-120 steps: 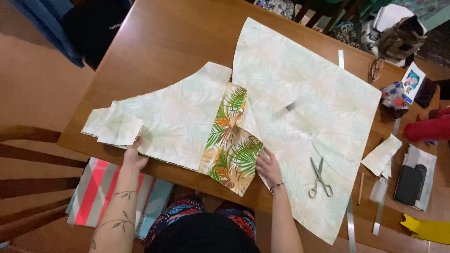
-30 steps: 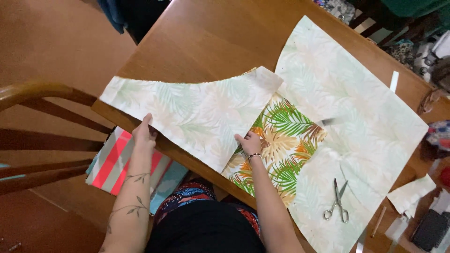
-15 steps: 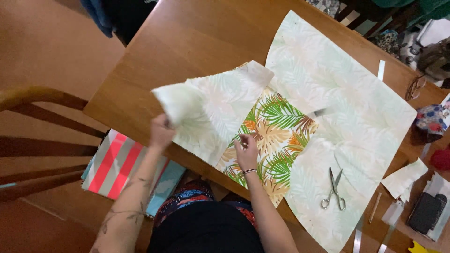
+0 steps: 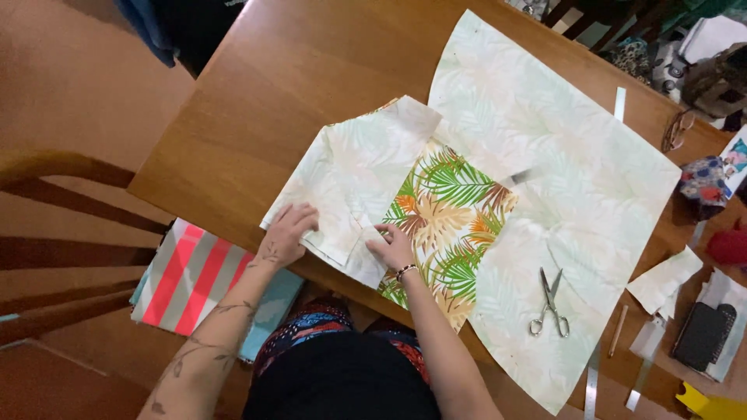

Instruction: Cutting out pattern pieces from a floral patterned fabric using scissors on a large wooden table.

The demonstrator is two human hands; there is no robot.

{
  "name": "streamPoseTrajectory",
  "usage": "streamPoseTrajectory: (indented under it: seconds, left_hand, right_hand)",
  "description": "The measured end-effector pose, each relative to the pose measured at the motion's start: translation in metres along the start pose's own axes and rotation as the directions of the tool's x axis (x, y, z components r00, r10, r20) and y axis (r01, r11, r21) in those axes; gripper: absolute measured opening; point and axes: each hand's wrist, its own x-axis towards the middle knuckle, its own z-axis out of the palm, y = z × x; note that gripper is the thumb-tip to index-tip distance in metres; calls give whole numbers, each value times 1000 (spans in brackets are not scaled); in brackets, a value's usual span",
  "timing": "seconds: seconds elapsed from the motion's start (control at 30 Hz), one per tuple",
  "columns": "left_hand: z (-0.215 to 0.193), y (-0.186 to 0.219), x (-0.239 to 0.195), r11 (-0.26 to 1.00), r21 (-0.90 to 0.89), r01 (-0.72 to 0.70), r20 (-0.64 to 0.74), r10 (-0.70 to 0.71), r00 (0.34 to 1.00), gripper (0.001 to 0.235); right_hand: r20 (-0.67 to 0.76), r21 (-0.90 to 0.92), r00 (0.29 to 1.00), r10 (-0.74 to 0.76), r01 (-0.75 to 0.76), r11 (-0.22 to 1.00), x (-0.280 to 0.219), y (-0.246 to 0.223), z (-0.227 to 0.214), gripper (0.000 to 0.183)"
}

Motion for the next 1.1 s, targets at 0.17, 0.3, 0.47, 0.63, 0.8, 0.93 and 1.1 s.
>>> streamPoseTrajectory:
  seconds: [0.17,0.3,0.47,0.63,0.8,0.93,1.1]
  left_hand:
    - [-53,31,28,978,-6,207,419,-185,889,88]
    - [-22,6,51,947,81,311,127,-320,939,70]
    - [23,-48,59,878,-9,479,19,-479,878,37]
    - [22,-68,67,813,-135,566,96,-558,825,27]
    - [-32,-28,78,578,-159,801,359,-722,592,68]
    - [-64,14,77,518,-263,814,453,-679,578,85]
    - [-77,25,72,399,-399,825,558,-609,564,57]
  right_hand:
    - [-65,-34,998,25,-28,999,-4,-6,-3,50]
    - [-105,-241,994,14,-39,970,11,16,-3,50]
    - [-257,-305,962,-93,11,952,-5,30,-19,47]
    - [-742,-444,540,-398,48,895,-40,78,-98,43]
    - [-738,-56,645,201,-355,933,-71,129,-175,80]
    - [-482,2,791,376,-428,904,-94,83,-185,70]
    - [-171,45,979,112,-106,993,-87,64,-187,18]
